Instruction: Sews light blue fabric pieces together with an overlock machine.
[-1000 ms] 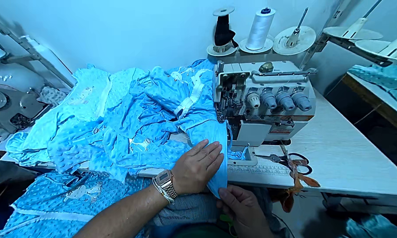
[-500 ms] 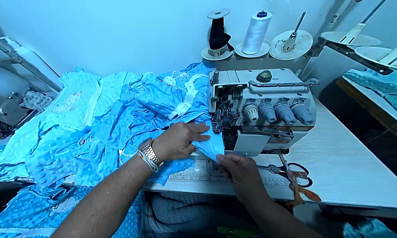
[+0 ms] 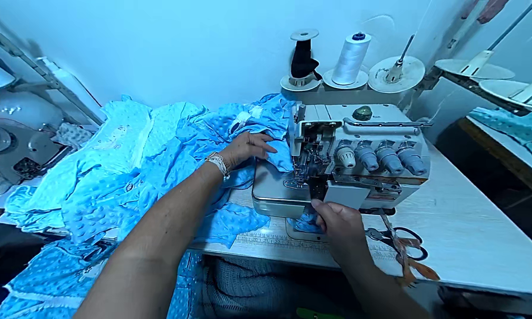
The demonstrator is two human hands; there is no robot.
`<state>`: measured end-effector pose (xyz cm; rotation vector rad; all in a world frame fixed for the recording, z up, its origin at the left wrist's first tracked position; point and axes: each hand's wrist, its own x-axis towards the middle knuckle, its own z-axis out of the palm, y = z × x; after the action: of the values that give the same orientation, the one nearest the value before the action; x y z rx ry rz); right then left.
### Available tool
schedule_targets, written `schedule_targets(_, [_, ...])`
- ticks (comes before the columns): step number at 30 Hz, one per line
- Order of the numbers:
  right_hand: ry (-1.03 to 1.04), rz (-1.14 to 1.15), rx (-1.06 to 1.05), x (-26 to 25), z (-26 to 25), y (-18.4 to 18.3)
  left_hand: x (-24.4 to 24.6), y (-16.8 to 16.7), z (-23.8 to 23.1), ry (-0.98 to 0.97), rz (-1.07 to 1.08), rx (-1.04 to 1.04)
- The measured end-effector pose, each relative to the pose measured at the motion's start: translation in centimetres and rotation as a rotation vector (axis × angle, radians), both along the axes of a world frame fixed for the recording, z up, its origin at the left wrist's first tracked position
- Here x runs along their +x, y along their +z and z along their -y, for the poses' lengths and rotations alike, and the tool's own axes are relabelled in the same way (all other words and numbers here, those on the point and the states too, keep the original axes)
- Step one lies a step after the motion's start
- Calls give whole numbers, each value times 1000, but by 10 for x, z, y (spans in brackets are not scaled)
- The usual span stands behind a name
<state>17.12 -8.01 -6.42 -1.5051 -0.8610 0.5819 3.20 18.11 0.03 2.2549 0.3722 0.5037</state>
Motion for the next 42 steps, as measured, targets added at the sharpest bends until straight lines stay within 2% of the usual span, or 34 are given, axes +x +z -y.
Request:
schedule_targets(2, [10, 253, 29, 3, 12, -17, 7, 1, -7, 163, 187, -243])
schedule_targets(3, [12, 420, 35, 5, 17, -29, 11, 5, -6, 281, 253, -316])
schedule_targets(4, [0, 610, 33, 6, 21, -41, 16, 12, -4, 445, 273, -299])
schedule_targets(6, [-57, 914, 55, 6, 30, -58, 18, 28, 0, 715, 82, 43])
schedule_targets(8, [-79, 1090, 95, 9, 37, -67, 10, 46, 4, 818, -170, 357])
schedule_targets(9, [-47, 1124, 104, 11, 39, -67, 5, 55, 3, 861, -267, 411])
schedule_targets(11, [60, 1149, 111, 13, 37, -66, -7, 66, -4, 903, -488, 362])
schedule_targets(14, [232, 1147, -38, 11, 31, -63, -11, 52, -28, 706, -650, 177])
schedule_targets(16, [292, 1125, -231, 10, 28, -56, -6, 39, -43, 632, -517, -13])
schedule_targets(18, [332, 1114, -455, 6, 22, -44, 3, 36, -50, 702, -181, -73])
schedule_targets(20, [398, 1067, -791, 1, 9, -23, 18, 50, -44, 753, 175, 64])
schedule_targets(21, [431, 1034, -941, -1, -2, -14, 26, 59, -41, 744, 269, 188])
schedule_targets(22, [464, 1005, -1042, -1, -12, -9, 30, 68, -42, 716, 254, 328])
schedule_targets(23, [499, 973, -1123, -1, -19, -5, 29, 74, -48, 686, 106, 452])
schedule_targets(24, [529, 950, -1180, -1, -24, -2, 23, 78, -56, 655, -146, 508])
schedule_targets(26, [522, 935, -1198, -1, -26, -3, -3, 85, -79, 585, -617, 490])
schedule_targets(27, [466, 946, -1138, -2, -20, -7, -23, 89, -90, 588, -756, 455])
schedule_targets(28, [372, 969, -1007, -5, -11, -14, -47, 93, -97, 628, -807, 423])
schedule_targets(31, [41, 1150, -272, -5, 17, -52, -119, 103, -89, 800, -950, 364])
schedule_targets(32, [39, 1206, -88, -2, 22, -60, -137, 103, -76, 837, -1020, 258])
schedule_targets(33, [96, 1234, 4, 1, 25, -62, -152, 100, -64, 871, -1045, 122])
schedule_targets(34, [180, 1231, 12, 3, 26, -62, -163, 94, -57, 902, -1024, -1])
schedule_targets(36, [314, 1177, -162, 6, 26, -55, -176, 77, -50, 919, -946, -98])
schedule_targets(39, [379, 1020, -748, -5, 11, -27, -176, 55, -40, 870, -890, 39])
schedule_targets(40, [383, 964, -896, -8, 4, -19, -177, 53, -39, 920, -802, 102])
schedule_targets(41, [356, 951, -924, -8, 1, -18, -179, 59, -39, 984, -701, 136])
schedule_targets(42, [303, 979, -826, -8, 4, -22, -182, 71, -39, 1040, -600, 148])
